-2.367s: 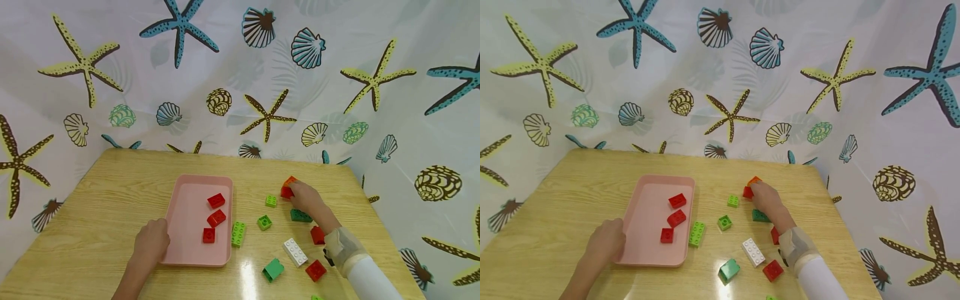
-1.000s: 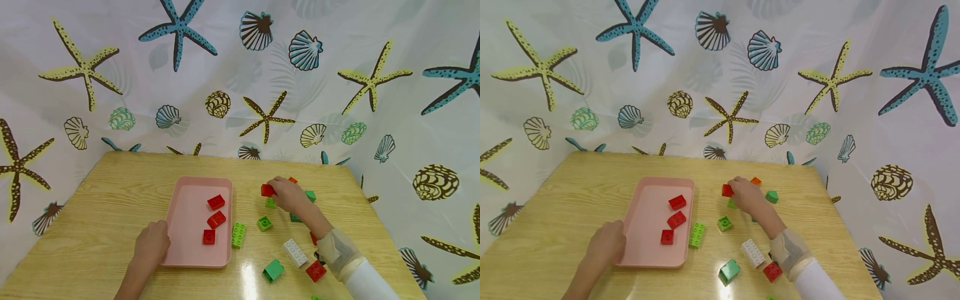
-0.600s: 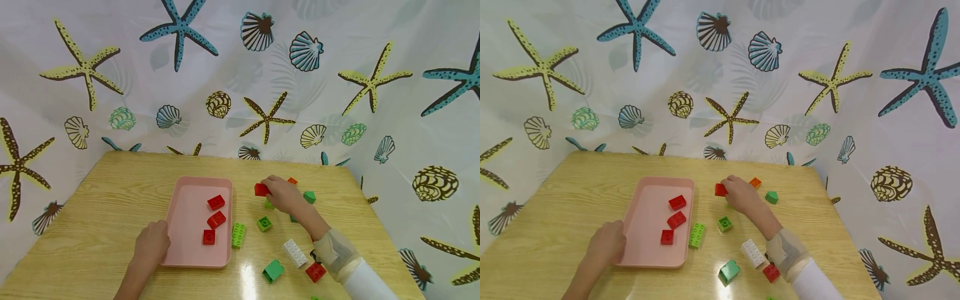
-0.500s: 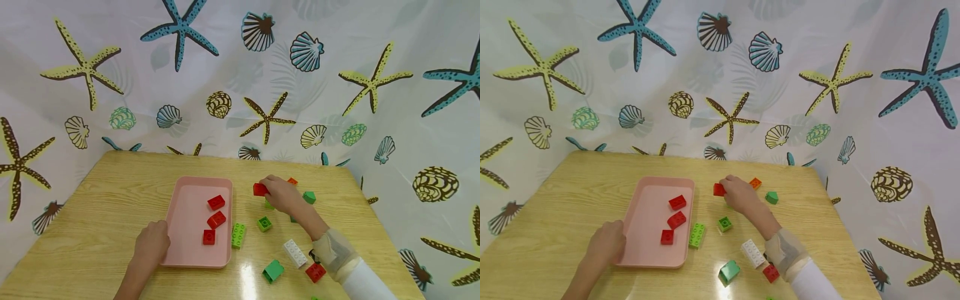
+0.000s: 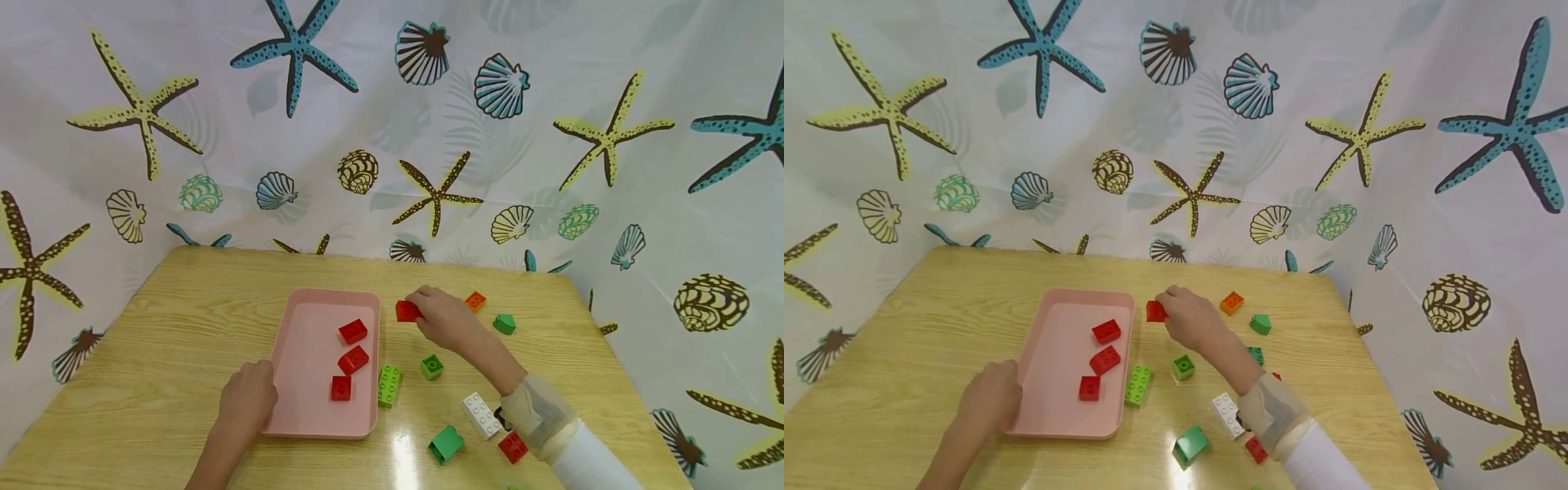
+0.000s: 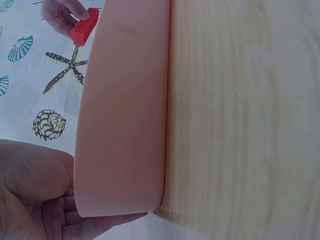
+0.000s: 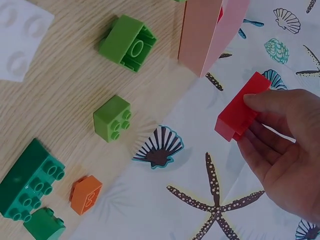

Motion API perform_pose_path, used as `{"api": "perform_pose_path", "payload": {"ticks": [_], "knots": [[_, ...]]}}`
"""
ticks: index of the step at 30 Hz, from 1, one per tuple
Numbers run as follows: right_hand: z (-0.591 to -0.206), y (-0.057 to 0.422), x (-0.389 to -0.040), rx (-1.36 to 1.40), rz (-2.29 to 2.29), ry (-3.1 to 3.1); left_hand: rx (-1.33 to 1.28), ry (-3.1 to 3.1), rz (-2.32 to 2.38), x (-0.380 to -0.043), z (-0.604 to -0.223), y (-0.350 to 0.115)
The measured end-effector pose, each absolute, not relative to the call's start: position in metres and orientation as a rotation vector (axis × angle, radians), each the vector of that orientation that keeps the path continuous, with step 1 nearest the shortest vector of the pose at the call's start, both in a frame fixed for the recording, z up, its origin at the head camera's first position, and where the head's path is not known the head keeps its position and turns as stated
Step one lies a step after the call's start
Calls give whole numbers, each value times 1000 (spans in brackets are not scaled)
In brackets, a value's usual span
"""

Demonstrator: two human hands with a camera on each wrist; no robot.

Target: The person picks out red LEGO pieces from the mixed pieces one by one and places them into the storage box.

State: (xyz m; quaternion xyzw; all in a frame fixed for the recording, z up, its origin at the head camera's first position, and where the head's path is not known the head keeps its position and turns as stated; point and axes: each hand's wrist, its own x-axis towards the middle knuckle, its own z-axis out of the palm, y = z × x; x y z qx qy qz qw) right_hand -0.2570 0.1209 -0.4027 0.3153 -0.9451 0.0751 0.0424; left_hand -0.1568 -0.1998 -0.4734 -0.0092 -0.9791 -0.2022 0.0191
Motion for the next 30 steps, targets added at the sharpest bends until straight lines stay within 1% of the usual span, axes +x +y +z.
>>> {"api": "perform_pose_path", "payload": {"ticks": [14, 30], "knots": [[-395, 104, -247, 1081, 279, -2806, -30, -3050, -622, -158, -476, -200], [-389, 84, -237, 1151, 204, -2819, -33, -3037, -629, -156, -474, -201]]}}
